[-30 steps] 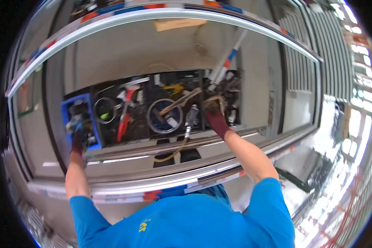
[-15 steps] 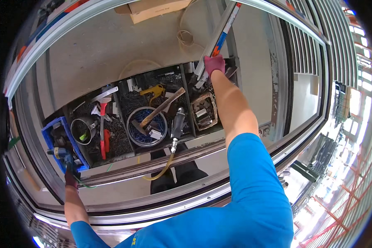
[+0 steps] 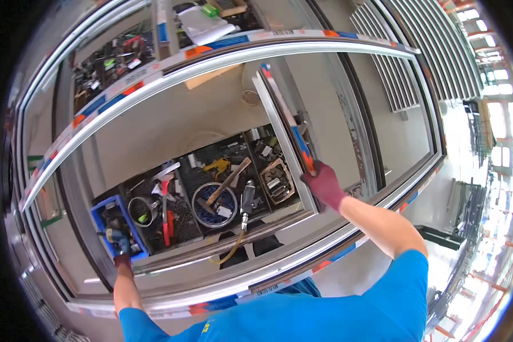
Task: Assemble a metal frame using a power drill and various attachment components on a workshop floor.
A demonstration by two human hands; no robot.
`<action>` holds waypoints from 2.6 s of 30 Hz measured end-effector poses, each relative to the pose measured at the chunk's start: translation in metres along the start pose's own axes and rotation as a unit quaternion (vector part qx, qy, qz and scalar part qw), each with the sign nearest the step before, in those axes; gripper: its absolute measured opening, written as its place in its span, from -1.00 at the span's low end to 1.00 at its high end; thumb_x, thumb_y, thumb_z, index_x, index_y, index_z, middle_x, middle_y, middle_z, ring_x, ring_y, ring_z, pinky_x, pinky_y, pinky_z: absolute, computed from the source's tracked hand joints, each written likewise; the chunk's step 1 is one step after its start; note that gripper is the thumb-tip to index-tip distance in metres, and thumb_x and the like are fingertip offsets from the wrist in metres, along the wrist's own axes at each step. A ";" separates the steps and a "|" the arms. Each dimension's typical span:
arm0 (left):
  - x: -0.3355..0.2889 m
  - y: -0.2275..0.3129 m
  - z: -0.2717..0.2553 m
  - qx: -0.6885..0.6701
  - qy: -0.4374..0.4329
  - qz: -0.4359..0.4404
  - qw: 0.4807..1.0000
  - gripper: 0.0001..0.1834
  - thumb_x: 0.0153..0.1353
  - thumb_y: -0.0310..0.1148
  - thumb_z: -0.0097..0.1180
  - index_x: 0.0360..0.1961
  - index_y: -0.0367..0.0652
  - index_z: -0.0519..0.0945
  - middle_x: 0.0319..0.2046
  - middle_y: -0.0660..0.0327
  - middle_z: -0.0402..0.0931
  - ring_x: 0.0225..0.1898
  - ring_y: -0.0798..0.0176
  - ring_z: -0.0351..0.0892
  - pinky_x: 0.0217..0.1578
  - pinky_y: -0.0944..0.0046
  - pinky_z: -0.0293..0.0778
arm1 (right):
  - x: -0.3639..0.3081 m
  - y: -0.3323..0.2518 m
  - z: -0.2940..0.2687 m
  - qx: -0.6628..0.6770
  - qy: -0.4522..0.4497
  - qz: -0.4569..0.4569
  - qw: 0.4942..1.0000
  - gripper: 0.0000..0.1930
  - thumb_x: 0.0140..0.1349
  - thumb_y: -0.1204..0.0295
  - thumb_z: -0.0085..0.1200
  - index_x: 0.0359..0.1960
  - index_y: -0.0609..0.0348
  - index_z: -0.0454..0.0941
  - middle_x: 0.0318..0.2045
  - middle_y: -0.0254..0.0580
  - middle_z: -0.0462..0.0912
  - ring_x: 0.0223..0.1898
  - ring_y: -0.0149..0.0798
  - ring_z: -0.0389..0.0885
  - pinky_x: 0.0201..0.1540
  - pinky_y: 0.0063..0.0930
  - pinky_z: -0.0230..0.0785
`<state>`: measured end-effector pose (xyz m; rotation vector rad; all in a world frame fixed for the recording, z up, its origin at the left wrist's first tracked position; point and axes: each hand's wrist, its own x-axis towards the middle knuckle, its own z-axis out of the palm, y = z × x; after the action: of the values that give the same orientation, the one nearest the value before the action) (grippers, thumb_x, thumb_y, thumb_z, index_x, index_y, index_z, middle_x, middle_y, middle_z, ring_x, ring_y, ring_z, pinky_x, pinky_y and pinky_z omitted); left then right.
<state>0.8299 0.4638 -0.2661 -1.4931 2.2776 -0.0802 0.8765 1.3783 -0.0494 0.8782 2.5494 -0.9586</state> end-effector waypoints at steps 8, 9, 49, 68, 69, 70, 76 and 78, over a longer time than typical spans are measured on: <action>-0.252 0.142 -0.085 -0.135 -0.212 0.577 0.777 -0.37 0.32 -0.07 0.27 0.28 -0.26 0.54 0.21 -0.24 0.57 0.30 -0.22 0.52 0.24 -0.02 0.45 | -0.186 -0.076 -0.101 -0.003 -0.072 -0.022 0.997 -0.49 0.15 0.33 0.35 0.11 0.36 0.60 -0.06 0.16 0.73 0.02 0.08 0.71 0.12 -0.19 0.50; -0.327 0.169 -0.135 -0.119 -0.269 0.617 0.730 -0.40 0.33 -0.08 0.27 0.25 -0.28 0.56 0.14 -0.17 0.64 0.25 -0.17 0.59 0.21 0.01 0.47 | -0.217 -0.073 -0.105 -0.034 -0.049 -0.016 0.998 -0.50 0.15 0.34 0.34 0.10 0.34 0.59 -0.07 0.16 0.72 0.02 0.13 0.71 0.11 -0.18 0.50; -0.656 -0.103 -0.229 -0.432 0.030 0.822 0.370 -0.33 0.21 -0.32 0.42 0.31 -0.17 0.43 0.08 0.04 0.55 0.04 0.03 0.63 0.00 -0.01 0.57 | -0.673 0.032 0.139 -0.028 0.367 -0.059 0.928 -0.60 0.12 0.41 0.34 0.02 0.12 0.58 -0.06 -0.08 0.64 -0.11 0.08 0.67 -0.25 -0.06 0.58; -0.670 -0.069 -0.255 -0.390 -0.664 0.510 0.384 -0.50 0.25 0.11 0.39 -0.08 -0.06 0.57 -0.33 0.22 0.60 -0.28 0.18 0.66 -0.17 0.13 0.64 | -0.648 -0.030 0.049 0.313 0.201 -0.395 0.840 -0.46 0.41 0.18 0.22 0.28 0.29 0.53 0.20 0.03 0.59 0.17 -0.12 0.61 0.19 -0.27 0.48; -0.670 -0.073 -0.259 -0.384 -0.670 0.510 0.379 -0.50 0.24 0.10 0.40 -0.10 -0.07 0.56 -0.35 0.20 0.60 -0.31 0.16 0.66 -0.19 0.11 0.65 | -0.647 -0.035 0.051 0.282 0.238 -0.387 0.845 -0.49 0.36 0.22 0.28 0.24 0.27 0.57 0.15 0.03 0.62 0.16 -0.08 0.62 0.16 -0.25 0.50; -0.664 -0.068 -0.260 -0.386 -0.669 0.510 0.378 -0.50 0.24 0.10 0.40 -0.10 -0.07 0.56 -0.35 0.20 0.60 -0.31 0.16 0.66 -0.19 0.11 0.65 | -0.644 -0.039 0.052 0.282 0.237 -0.389 0.845 -0.49 0.36 0.22 0.28 0.24 0.27 0.57 0.15 0.03 0.62 0.16 -0.08 0.62 0.16 -0.25 0.50; -0.642 -0.050 -0.263 -0.414 -0.655 0.473 0.418 -0.55 0.27 0.05 0.39 -0.14 -0.08 0.56 -0.38 0.16 0.61 -0.36 0.13 0.67 -0.24 0.09 0.66 | -0.634 -0.064 0.055 0.251 0.248 -0.391 0.850 -0.58 0.01 0.64 0.41 -0.03 0.14 0.71 -0.06 -0.03 0.69 -0.05 0.04 0.71 -0.01 -0.24 0.58; -0.637 -0.048 -0.267 -0.409 -0.645 0.486 0.425 -0.56 0.28 0.02 0.39 -0.11 -0.09 0.58 -0.38 0.21 0.59 -0.35 0.15 0.65 -0.24 0.12 0.64 | -0.631 -0.076 0.051 0.228 0.224 -0.396 0.861 -0.62 -0.01 0.66 0.38 -0.10 0.16 0.69 -0.14 -0.05 0.70 -0.15 0.07 0.71 -0.08 -0.20 0.59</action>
<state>0.9894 0.9628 0.1864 0.1670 1.2238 1.9345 1.3210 1.0189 0.2340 0.0707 3.2219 -1.8291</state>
